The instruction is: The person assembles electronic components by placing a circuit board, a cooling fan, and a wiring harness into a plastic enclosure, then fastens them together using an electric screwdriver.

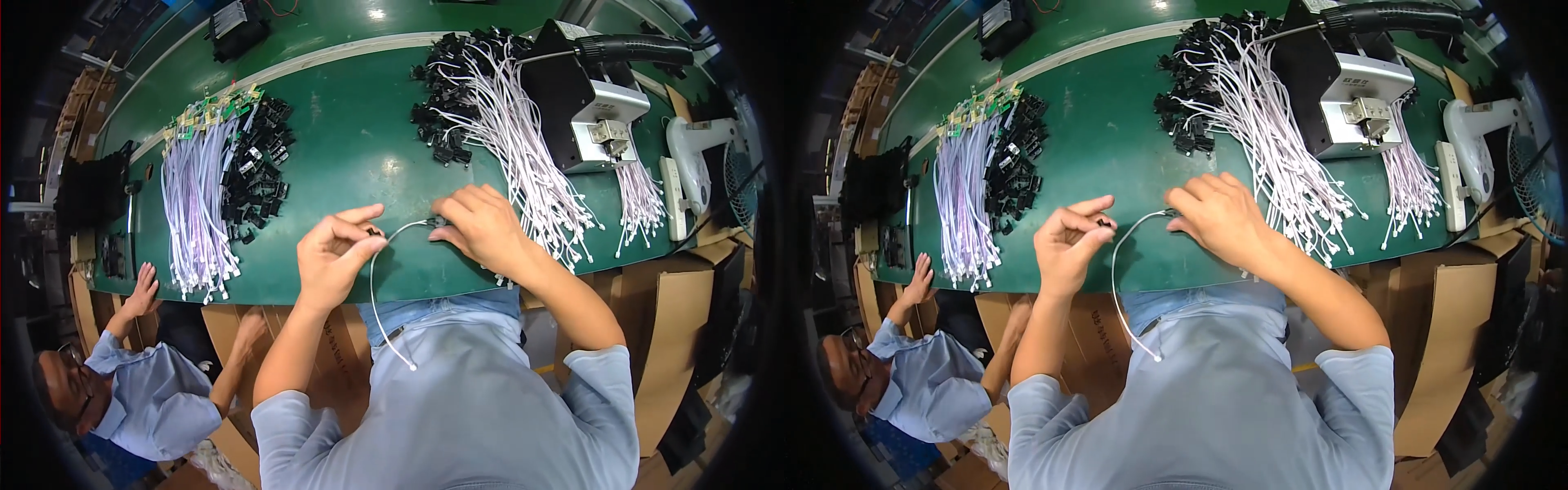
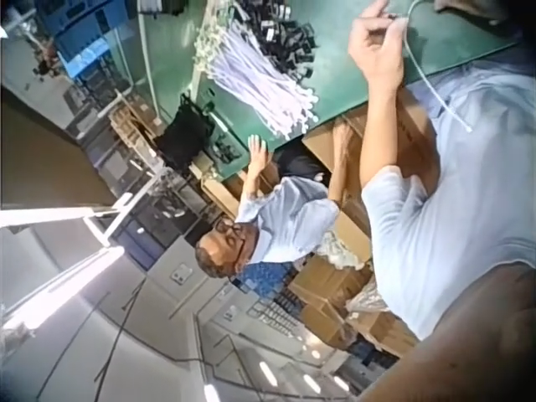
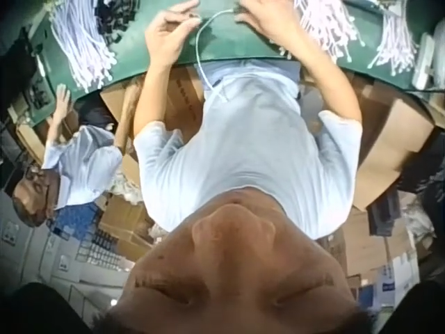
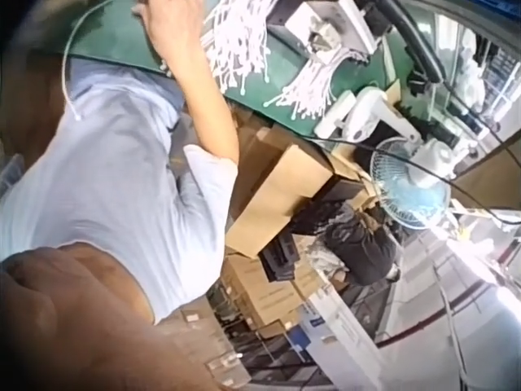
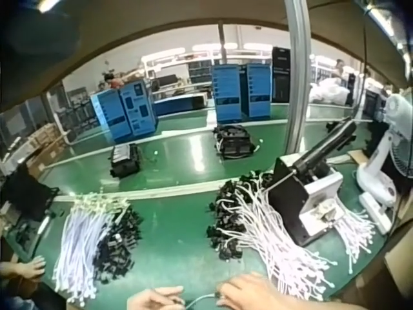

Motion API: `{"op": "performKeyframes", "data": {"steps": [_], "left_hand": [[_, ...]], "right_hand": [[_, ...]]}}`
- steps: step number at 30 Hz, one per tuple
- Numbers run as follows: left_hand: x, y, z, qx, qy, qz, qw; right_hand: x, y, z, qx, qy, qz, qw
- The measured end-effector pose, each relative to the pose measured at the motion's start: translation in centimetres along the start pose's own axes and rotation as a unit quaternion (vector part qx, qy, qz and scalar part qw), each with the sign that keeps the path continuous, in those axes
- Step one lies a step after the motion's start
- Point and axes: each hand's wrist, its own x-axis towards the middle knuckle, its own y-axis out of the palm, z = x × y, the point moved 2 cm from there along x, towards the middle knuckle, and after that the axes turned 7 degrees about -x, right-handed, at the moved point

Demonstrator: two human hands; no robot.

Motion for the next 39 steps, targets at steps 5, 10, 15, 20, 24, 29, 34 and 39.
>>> {"op": "performKeyframes", "data": {"steps": [5, 10, 15, 20, 24, 29, 34, 39], "left_hand": [[1.9, 1.5, 1.6, -0.075, -0.079, -0.105, 0.988], [3.1, 1.7, 1.2, -0.124, -0.092, -0.023, 0.988], [3.7, 1.2, 1.4, -0.099, -0.113, 0.045, 0.988], [4.4, 1.7, 1.6, 0.037, -0.075, 0.107, 0.991], [4.9, 2.1, 1.4, 0.029, -0.059, 0.124, 0.990], [5.3, 2.9, 1.9, 0.254, 0.061, 0.188, 0.947], [4.8, 2.5, 3.5, 0.313, 0.119, 0.175, 0.926], [4.7, 2.6, 4.5, 0.344, 0.122, 0.181, 0.913]], "right_hand": [[-0.1, 0.9, -0.2, -0.061, -0.060, 0.010, 0.996], [-1.3, 0.8, -0.3, -0.051, -0.076, -0.008, 0.996], [-1.6, 1.2, -0.5, -0.100, -0.079, -0.022, 0.992], [-1.2, 1.7, -1.0, -0.048, -0.069, -0.013, 0.996], [-1.4, 1.1, -1.1, -0.041, -0.077, 0.002, 0.996], [-1.9, 0.9, -1.3, -0.018, -0.069, -0.012, 0.997], [-2.3, 0.6, -1.1, 0.002, -0.052, -0.009, 0.999], [-2.6, 1.3, -1.6, 0.005, -0.042, -0.008, 0.999]]}}
